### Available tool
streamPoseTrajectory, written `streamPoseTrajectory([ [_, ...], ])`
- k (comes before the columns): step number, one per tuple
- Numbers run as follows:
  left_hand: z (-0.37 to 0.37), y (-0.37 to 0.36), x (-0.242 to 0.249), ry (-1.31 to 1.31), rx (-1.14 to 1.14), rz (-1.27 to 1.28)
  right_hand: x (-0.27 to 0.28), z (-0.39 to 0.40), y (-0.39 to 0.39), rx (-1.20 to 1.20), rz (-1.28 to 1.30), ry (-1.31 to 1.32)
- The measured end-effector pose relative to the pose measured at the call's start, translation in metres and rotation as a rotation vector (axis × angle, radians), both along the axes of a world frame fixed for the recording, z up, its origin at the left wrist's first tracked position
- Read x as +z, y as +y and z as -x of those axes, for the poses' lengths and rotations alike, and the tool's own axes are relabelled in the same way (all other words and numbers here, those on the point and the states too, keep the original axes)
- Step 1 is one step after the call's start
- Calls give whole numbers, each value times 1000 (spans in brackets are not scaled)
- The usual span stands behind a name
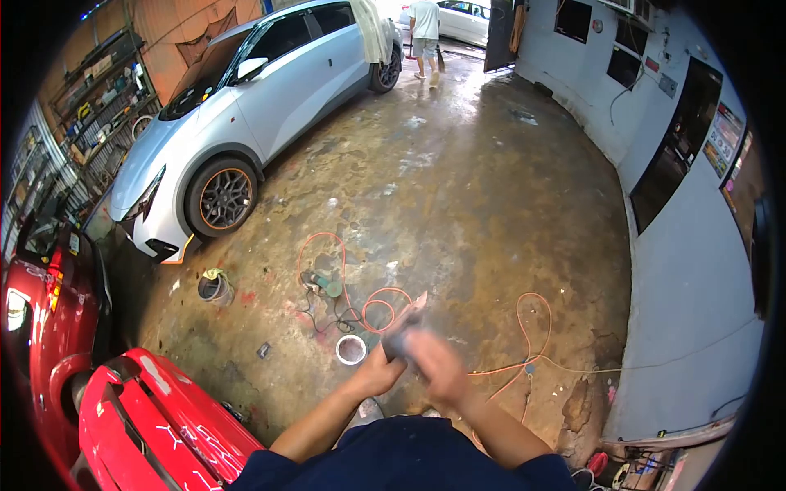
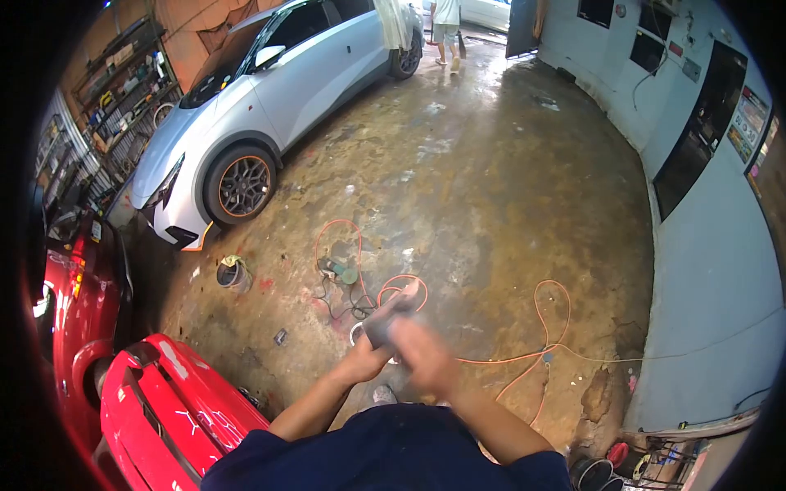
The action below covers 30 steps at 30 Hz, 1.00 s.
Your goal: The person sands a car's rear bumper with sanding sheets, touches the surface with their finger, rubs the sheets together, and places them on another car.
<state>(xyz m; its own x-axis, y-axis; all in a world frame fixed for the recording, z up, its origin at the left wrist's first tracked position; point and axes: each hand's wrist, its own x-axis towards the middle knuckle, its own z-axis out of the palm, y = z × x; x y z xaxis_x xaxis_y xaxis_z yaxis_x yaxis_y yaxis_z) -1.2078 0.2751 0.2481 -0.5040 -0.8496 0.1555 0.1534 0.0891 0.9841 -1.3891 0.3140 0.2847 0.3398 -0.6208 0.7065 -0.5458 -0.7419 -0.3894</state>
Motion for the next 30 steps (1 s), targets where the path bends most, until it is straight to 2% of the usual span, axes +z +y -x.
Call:
streamPoseTrajectory([
  [1, 5, 10, 27, -20, 27, 20, -1, 10, -14, -47, -185, -120],
  [4, -4, 10, 21, 41, -52, -119, 10, -7, 9, 20, -27, -19],
  [5, -9, 6, 29, 25, -73, -89, 24, -16, 25, 193, -51, 13],
  [8, -2, 7, 25, -177, -45, 138, 5, -4, -4, -16, -78, -20],
  [9, 1, 13, 32, -113, -43, 93, 10, 5, -14, -113, -251, -106],
  [12, -1, 11, 30, 103, -68, -11, 14, -13, 8, 74, 41, 43],
  [13, -4, 9, 30, 131, -73, -14, 44, -28, 29, 235, -92, 25],
  [16, -11, 9, 11, -341, -42, 229, 12, -12, -3, -43, -78, -17],
  [17, -2, 19, 15, -194, 6, 135, 14, -8, -12, -124, -281, -199],
  [19, 1, 23, 21, 29, 25, -29, 13, -13, 4, 4, -110, -61],
  [20, -4, 18, 22, -168, -46, -29, 17, -21, 14, 62, -26, 1],
  [21, -9, 12, 24, -365, -118, -31, 40, -34, 29, 139, -140, -20],
  [23, -5, 21, 3, -135, 3, -149, 15, -26, 8, -6, -218, -152],
  [25, 7, 30, 14, 16, 88, -54, 9, -15, -11, -137, -376, -266],
  [26, 11, 31, 17, 91, 135, -3, 8, -17, -3, -62, -305, -190],
  [28, -1, 25, 5, -51, 119, -63, 14, -30, 25, 81, -163, -46],
  [29, -2, 28, 8, -107, 152, -58, 17, -33, 26, 104, -203, -95],
  [30, -2, 30, 11, -163, 182, -51, 11, -30, 17, 10, -243, -134],
])
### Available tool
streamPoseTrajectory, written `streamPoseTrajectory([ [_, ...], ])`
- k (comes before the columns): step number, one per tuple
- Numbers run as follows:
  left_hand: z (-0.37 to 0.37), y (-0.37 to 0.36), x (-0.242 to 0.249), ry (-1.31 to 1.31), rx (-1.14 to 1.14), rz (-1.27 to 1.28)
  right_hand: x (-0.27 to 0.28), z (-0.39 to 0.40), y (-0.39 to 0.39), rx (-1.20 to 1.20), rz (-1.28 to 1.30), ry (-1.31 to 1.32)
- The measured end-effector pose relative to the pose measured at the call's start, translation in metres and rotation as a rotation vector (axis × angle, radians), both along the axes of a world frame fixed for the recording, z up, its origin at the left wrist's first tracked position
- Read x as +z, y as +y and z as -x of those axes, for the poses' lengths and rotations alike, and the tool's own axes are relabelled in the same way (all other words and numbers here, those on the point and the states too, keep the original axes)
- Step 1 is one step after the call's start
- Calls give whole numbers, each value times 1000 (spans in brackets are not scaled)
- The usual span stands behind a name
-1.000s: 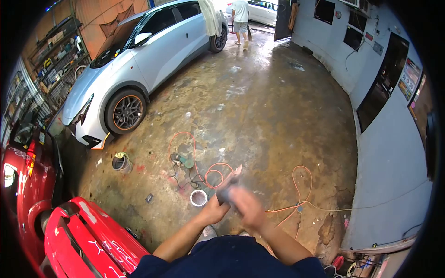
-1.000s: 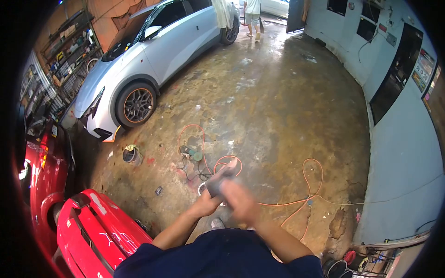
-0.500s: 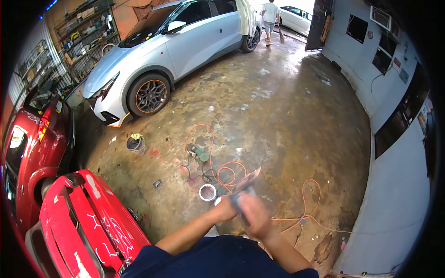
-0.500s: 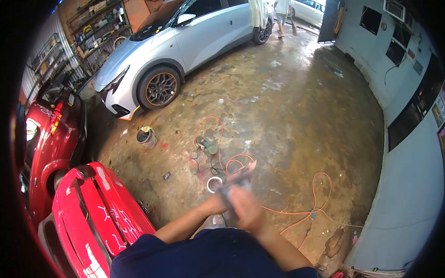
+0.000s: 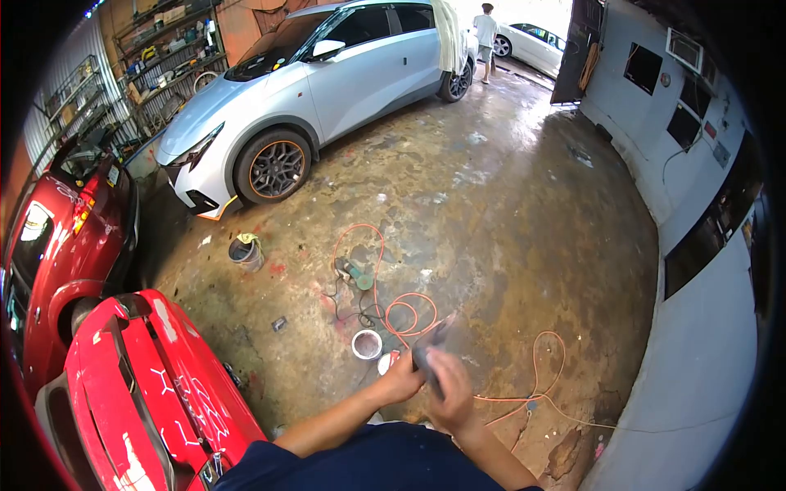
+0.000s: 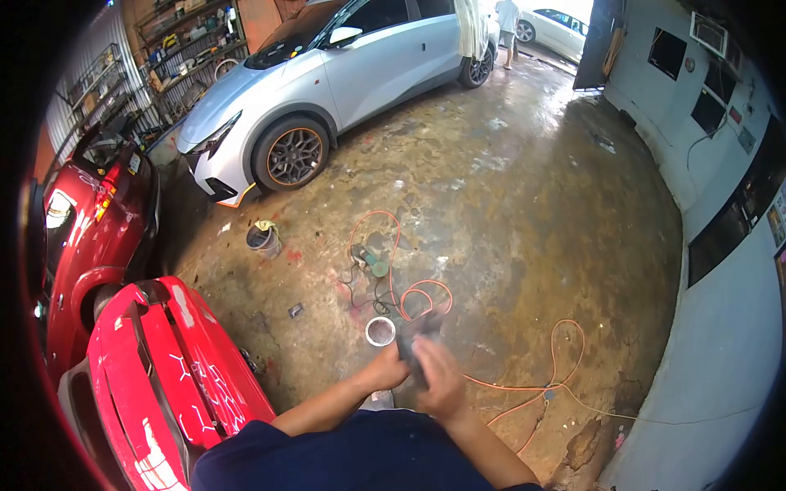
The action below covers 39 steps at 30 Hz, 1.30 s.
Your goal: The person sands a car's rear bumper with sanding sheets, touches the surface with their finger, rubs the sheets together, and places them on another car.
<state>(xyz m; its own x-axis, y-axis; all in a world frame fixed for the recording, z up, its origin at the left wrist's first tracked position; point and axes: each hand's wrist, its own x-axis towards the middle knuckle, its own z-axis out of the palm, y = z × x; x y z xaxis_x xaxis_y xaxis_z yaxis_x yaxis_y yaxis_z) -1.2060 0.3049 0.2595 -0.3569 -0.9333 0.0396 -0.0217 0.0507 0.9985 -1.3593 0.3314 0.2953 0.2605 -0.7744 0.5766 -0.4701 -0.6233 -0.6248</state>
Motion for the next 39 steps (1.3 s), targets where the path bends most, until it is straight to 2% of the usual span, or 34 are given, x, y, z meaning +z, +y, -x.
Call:
streamPoseTrajectory([
  [2, 5, 7, -1, 131, 15, -35, -21, 12, -23, -184, -94, -52],
  [3, 8, 8, -9, 172, 12, -33, -23, 15, -26, -193, -111, -48],
  [5, -2, 2, -1, 7, -8, -132, -7, 6, -4, 30, 13, 19],
  [6, -2, 2, -4, 49, -8, -103, -2, 3, 6, 139, 70, 53],
  [7, 0, 2, -9, 92, -9, -76, -2, 3, 6, 129, 63, 20],
  [9, 11, 3, -24, 267, 23, 44, -20, 13, -18, -67, -78, -87],
  [11, 9, 4, -21, 179, 7, 45, -29, 13, -21, -185, -122, -103],
  [14, -1, 0, -24, 97, -42, -72, -11, -5, 11, 52, 14, 11],
  [15, 0, 3, -21, 141, -80, -63, -22, -1, 3, 34, 48, -52],
  [18, 6, 11, -6, 172, -79, -28, -32, 11, -25, -227, -215, -174],
  [20, 4, 9, -14, 190, -63, -35, -29, 1, -9, -121, -95, -112],
  [22, -7, -3, -21, -29, -139, -283, -17, -9, 10, 42, 1, -10],
  [23, -5, 4, -23, 9, -104, -197, -28, -6, 1, 9, 63, -71],
  [25, 5, 17, 2, 20, -38, -72, -42, 5, -22, -131, -127, -165],
  [26, 6, 20, -1, 53, 8, -80, -45, 8, -24, -204, -229, -214],
  [28, 5, 14, -19, 112, 99, -78, -37, -4, -5, -125, -96, -100],
  [29, -13, 4, -72, -201, 17, -239, -33, -11, 5, -45, -75, -84],
  [30, -9, 8, -69, -97, 43, -166, -33, -11, 13, 32, -57, -65],
  [31, -3, 11, -57, 7, 62, -94, -44, -6, 0, -24, 14, -91],
  [32, 3, 14, -44, 114, 78, -21, -51, -1, -10, -101, -71, -108],
  [34, 7, 20, -36, 64, 86, -84, -51, 6, -19, -248, -242, -150],
  [36, -9, 12, -43, -35, 66, -211, -43, -3, -1, -96, -137, -137],
  [37, -19, 4, -31, -152, -58, -340, -40, -10, 6, -32, -79, -127],
  [38, -15, 9, -28, -89, -19, -298, -40, -11, 11, 33, -25, -117],
  [39, -11, 15, -26, -27, 17, -252, -53, -4, 0, -49, -17, -65],
])
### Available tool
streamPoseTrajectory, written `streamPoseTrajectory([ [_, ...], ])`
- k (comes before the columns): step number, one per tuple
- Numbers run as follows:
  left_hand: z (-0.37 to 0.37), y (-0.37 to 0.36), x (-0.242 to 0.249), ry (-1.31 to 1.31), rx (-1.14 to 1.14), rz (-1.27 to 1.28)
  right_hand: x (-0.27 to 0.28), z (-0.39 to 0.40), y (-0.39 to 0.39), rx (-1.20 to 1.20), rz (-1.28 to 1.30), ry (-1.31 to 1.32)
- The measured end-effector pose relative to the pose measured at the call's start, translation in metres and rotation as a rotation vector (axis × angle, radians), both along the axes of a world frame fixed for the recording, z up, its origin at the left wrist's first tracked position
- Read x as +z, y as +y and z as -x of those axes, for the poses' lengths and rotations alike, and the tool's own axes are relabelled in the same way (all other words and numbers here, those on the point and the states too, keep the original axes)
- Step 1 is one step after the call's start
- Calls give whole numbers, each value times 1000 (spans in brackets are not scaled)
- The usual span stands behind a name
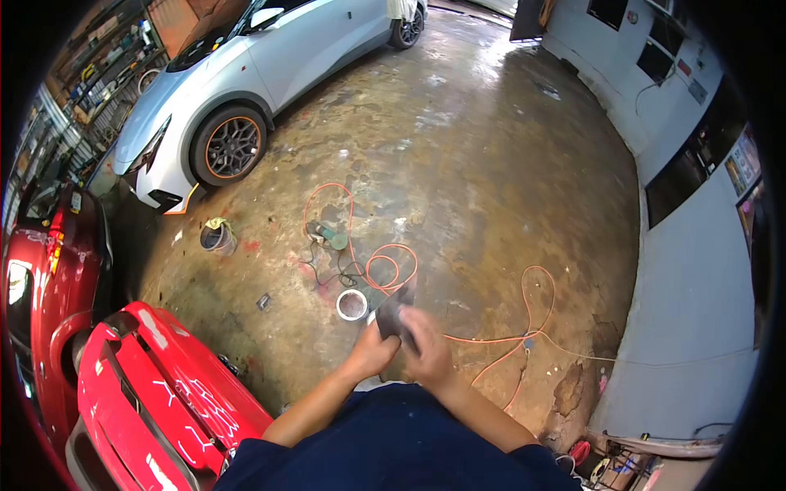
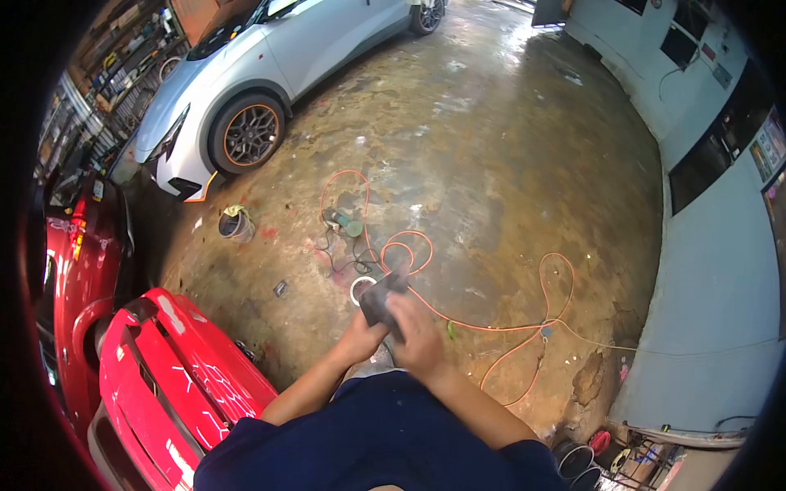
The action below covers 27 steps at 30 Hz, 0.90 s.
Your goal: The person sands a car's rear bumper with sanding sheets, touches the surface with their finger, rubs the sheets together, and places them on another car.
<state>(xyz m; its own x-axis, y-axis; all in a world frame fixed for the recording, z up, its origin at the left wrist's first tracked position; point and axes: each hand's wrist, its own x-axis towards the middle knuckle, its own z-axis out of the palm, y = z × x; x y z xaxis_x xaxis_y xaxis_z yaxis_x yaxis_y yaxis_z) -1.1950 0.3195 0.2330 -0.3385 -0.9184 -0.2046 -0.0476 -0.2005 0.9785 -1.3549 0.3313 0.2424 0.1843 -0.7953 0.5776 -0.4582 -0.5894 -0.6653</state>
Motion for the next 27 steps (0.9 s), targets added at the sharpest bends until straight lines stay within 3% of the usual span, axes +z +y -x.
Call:
streamPoseTrajectory([
  [2, 14, 7, 5, 109, 98, 202, 6, 7, -16, -124, -220, -132],
  [3, 12, 6, 5, 66, 78, 107, 8, 8, -18, -183, -329, -203],
  [5, -3, -7, 2, -27, 38, -70, 23, 2, 1, 26, -134, -66],
  [6, -22, -16, 2, 38, -142, 264, 28, -2, 7, 116, -16, 5],
  [7, -21, -16, 0, 22, -127, 221, 31, -4, 11, 203, 100, 77],
  [9, -13, -14, 10, -12, -95, 129, 13, 11, -6, 69, -11, 58],
  [10, -7, -12, 1, 22, -21, 278, 12, 15, -14, 14, -68, 20],
  [11, -11, -13, 0, -115, -138, 265, 12, 17, -19, -40, -122, -21],
  [13, -24, -20, 18, -394, -374, 237, 25, 4, 1, 138, 76, 32],
  [15, -24, -18, -24, 109, -55, -127, 32, -10, 15, 233, 165, 90],
  [17, -1, -9, 7, 8, -62, 246, 18, 2, -4, 29, 26, 37],
  [19, 8, -10, 12, 121, 28, 285, 17, 6, -14, -119, -136, -71],
  [23, -17, -14, -16, -107, -134, 254, 23, -10, 12, 101, 65, -45],
  [24, -4, -10, -6, -14, -96, 249, 14, -4, -1, -11, 67, -66],
  [25, 3, -7, 0, 80, -57, 245, 10, 3, -15, -70, -83, -174],
  [27, -2, 4, 3, 24, -180, 106, 7, 17, -34, -190, -397, -400],
])
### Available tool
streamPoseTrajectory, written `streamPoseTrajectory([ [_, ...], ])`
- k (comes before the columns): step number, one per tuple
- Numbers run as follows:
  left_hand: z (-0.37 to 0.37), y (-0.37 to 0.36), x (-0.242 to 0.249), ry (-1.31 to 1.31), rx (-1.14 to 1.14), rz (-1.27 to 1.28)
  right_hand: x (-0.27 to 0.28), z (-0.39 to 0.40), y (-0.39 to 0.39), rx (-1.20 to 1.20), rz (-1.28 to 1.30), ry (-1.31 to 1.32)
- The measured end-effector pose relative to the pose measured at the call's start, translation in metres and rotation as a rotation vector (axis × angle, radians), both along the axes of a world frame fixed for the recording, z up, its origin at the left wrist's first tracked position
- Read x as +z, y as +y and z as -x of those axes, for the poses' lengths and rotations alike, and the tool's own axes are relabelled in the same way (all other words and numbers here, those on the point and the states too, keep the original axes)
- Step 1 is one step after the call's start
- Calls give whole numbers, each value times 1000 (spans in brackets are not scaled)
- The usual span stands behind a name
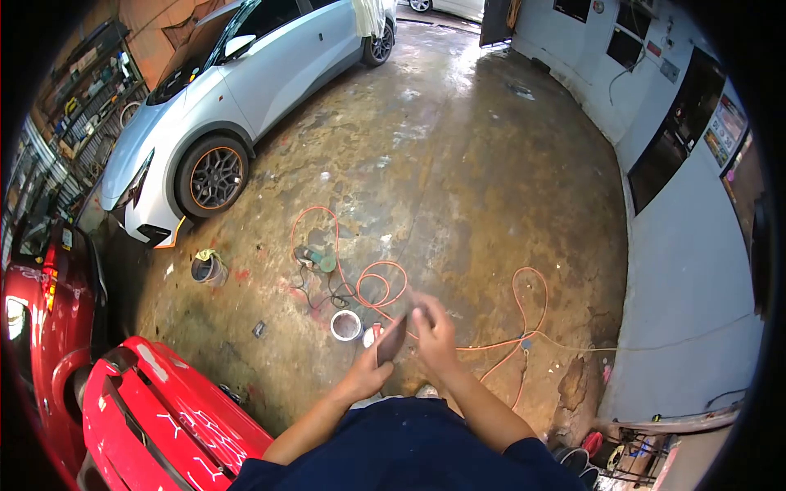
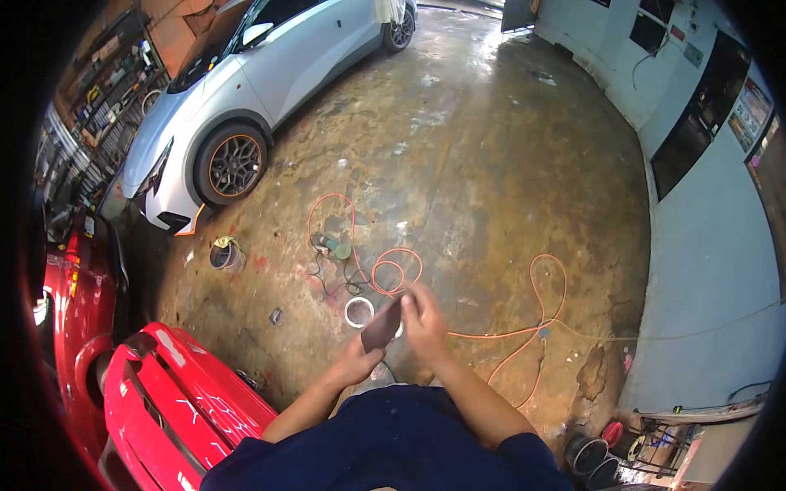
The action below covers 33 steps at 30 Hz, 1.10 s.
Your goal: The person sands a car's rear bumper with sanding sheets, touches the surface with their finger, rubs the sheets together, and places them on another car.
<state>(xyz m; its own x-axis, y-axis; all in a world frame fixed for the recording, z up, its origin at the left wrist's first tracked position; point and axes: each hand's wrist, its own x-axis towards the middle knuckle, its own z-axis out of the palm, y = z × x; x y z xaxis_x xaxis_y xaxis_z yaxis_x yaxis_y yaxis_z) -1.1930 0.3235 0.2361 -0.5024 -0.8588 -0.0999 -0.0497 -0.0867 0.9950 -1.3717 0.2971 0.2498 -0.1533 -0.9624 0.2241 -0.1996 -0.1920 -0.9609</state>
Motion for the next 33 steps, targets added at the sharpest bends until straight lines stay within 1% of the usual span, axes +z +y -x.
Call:
streamPoseTrajectory([
  [2, -7, 10, 11, 35, -201, -114, 3, 12, -5, 19, -61, -193],
  [3, -8, 14, 9, 30, -156, 35, 4, 18, -5, 31, -96, -284],
  [6, -24, 4, 5, 495, 178, -473, 16, 26, 9, 18, 125, -130],
  [7, -29, -3, -1, 590, 234, -551, 8, 25, 14, 20, 219, -128],
  [8, -29, -10, -3, 613, 342, -569, 5, 26, 22, 59, 273, -45],
  [10, -30, -19, 24, 612, 376, -533, 4, 29, 35, 138, 394, 123],
  [14, -33, -29, 38, 697, 362, -572, 36, 26, 47, 257, 571, 297],
  [15, -34, -30, 38, 698, 340, -567, 32, 26, 41, 289, 632, 309],
  [18, -34, -28, 37, 646, 298, -545, 30, 29, 28, 184, 399, 301],
  [19, -33, -26, 37, 621, 289, -533, 23, 31, 19, 163, 309, 163],
  [22, -26, -25, 31, 608, 381, -475, 16, 32, 25, 124, 137, -110],
  [23, -24, -27, 22, 506, 434, -387, 14, 25, 37, 130, -15, -365],
  [24, -21, -32, 9, 406, 485, -297, 12, 19, 47, 150, -63, -435],
  [25, -13, -34, 10, 305, 534, -205, 11, 13, 56, 169, -109, -504],
  [26, 6, -25, 13, 242, 660, -31, 9, 6, 63, 189, -157, -571],
  [28, 21, -20, -13, 160, 601, 109, 5, -15, 63, 139, 29, -401],
  [29, 14, -21, -24, -170, 371, 403, 14, -14, 59, 176, 170, -259],
  [32, 21, -12, -9, 103, 149, 364, 29, -1, 43, 241, 101, -237],
  [33, 16, -13, 0, -16, 83, 393, 22, 4, 43, 230, -20, -376],
])
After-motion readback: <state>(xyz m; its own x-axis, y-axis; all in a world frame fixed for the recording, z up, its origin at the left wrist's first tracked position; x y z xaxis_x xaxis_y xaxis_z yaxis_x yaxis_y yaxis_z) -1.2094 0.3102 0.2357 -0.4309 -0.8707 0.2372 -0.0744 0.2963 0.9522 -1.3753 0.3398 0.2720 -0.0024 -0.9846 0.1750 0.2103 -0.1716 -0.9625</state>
